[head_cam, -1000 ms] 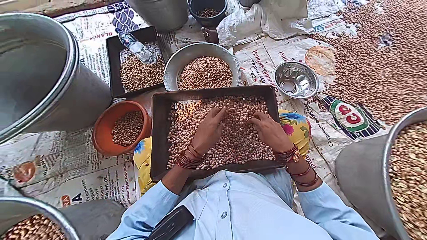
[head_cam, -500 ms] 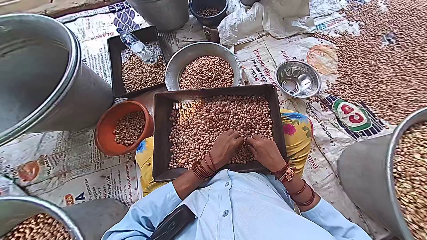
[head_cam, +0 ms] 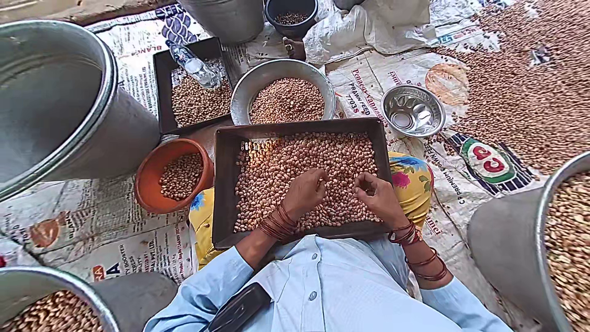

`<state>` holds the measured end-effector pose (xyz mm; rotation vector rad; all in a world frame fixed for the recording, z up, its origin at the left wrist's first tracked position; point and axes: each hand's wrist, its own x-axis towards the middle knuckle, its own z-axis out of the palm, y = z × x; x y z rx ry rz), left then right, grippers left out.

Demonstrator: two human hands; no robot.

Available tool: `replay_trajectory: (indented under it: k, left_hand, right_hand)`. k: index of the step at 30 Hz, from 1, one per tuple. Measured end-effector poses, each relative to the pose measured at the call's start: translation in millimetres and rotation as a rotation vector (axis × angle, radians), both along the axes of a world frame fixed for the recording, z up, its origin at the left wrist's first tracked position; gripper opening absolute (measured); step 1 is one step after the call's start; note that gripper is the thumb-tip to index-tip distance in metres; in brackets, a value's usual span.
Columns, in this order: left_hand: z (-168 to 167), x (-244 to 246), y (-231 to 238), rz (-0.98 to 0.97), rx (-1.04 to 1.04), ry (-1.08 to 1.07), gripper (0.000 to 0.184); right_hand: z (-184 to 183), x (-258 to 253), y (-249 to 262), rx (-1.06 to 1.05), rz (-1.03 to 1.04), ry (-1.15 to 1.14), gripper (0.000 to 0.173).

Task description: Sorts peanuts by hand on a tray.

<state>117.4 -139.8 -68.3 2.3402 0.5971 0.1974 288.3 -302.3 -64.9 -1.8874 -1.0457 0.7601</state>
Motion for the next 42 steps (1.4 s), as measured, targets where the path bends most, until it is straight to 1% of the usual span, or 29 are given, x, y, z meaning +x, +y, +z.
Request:
replay_trajectory:
  k: [1,3,6,8,12,14,16,18,20,22,23,25,26,28,30,32,34,36,38,39,40,41,42]
  left_hand:
    - [0.9,3.9,0.2,-0.015,0.043,0.04,0.024]
    - [-1.1,10.8,-1.8,-0.051,0.108,0.087,0.026]
    - [-5.3,16.6,-6.3,-0.095,0.181,0.118,0.026]
    - [-6.6,18.0,-9.0,-0.113,0.214,0.123,0.025]
    - [-13.6,19.0,-13.9,-0.128,0.273,0.115,0.023]
    - [-9.0,18.1,-12.9,-0.134,0.209,0.149,0.024]
    - [0.3,15.3,-3.5,-0.126,0.058,0.151,0.025]
    - [5.8,8.7,11.2,-0.025,-0.104,0.025,0.022]
    - [12.2,0.4,27.4,0.146,-0.34,-0.131,0.014]
    - [20.9,-11.5,41.7,0.276,-0.577,-0.274,0.007]
    - [21.9,-16.5,46.4,0.32,-0.632,-0.342,0.011]
    - [20.7,-24.6,51.4,0.338,-0.673,-0.418,0.024]
    - [19.8,-28.2,51.7,0.325,-0.677,-0.423,0.029]
    - [18.4,-33.4,48.3,0.307,-0.641,-0.375,0.031]
    - [16.8,-36.7,44.2,0.292,-0.53,-0.277,0.025]
    - [15.9,-39.1,40.6,0.261,-0.359,-0.185,0.021]
    - [15.6,-39.9,37.0,0.248,-0.194,-0.117,0.02]
    - [17.6,-38.7,32.8,0.243,-0.071,-0.073,0.018]
    - [18.2,-35.5,27.4,0.207,0.034,-0.068,0.019]
    - [16.6,-33.8,24.8,0.181,0.071,-0.062,0.019]
    - [14.5,-31.8,22.3,0.152,0.1,-0.051,0.02]
    - [11.5,-29.7,19.4,0.124,0.124,-0.038,0.021]
    - [9.1,-27.3,16.0,0.101,0.141,-0.018,0.021]
  right_hand:
    - [3.1,3.1,3.8,0.013,-0.051,0.078,0.014]
    - [9.0,9.6,11.7,-0.012,-0.105,0.095,0.014]
    - [18.2,16.2,19.6,-0.047,-0.105,-0.047,0.011]
    - [19.0,17.8,24.5,-0.035,-0.117,-0.146,0.01]
    - [28.0,23.2,32.6,-0.05,-0.122,-0.265,0.01]
    - [30.1,26.4,36.7,-0.029,-0.132,-0.337,0.01]
    - [32.5,29.6,42.4,-0.021,-0.142,-0.4,0.01]
    - [32.3,32.1,49.5,0.0,-0.13,-0.453,0.01]
    - [29.4,32.5,58.4,0.027,-0.087,-0.478,0.01]
    - [26.6,28.8,70.5,0.038,-0.032,-0.489,0.013]
    - [26.5,26.2,77.0,0.021,-0.009,-0.5,0.016]
    - [21.8,23.0,88.5,-0.011,0.02,-0.552,0.018]
    - [18.4,21.9,92.8,-0.03,0.03,-0.568,0.018]
    - [13.3,21.0,99.0,-0.072,0.043,-0.582,0.017]
    - [9.3,21.5,101.4,-0.083,0.044,-0.58,0.016]
    - [9.0,22.6,98.0,-0.077,0.041,-0.531,0.015]
    - [12.3,26.5,88.6,-0.037,0.028,-0.404,0.012]
    - [13.3,34.4,75.0,0.06,-0.004,-0.14,0.01]
    - [13.8,44.0,58.8,0.197,-0.032,0.242,0.009]
    - [13.7,45.9,51.6,0.293,-0.06,0.43,0.013]
    - [14.3,46.2,44.1,0.362,-0.098,0.559,0.018]
    - [14.7,45.5,36.5,0.404,-0.138,0.636,0.023]
    - [15.1,44.1,29.2,0.413,-0.171,0.665,0.026]
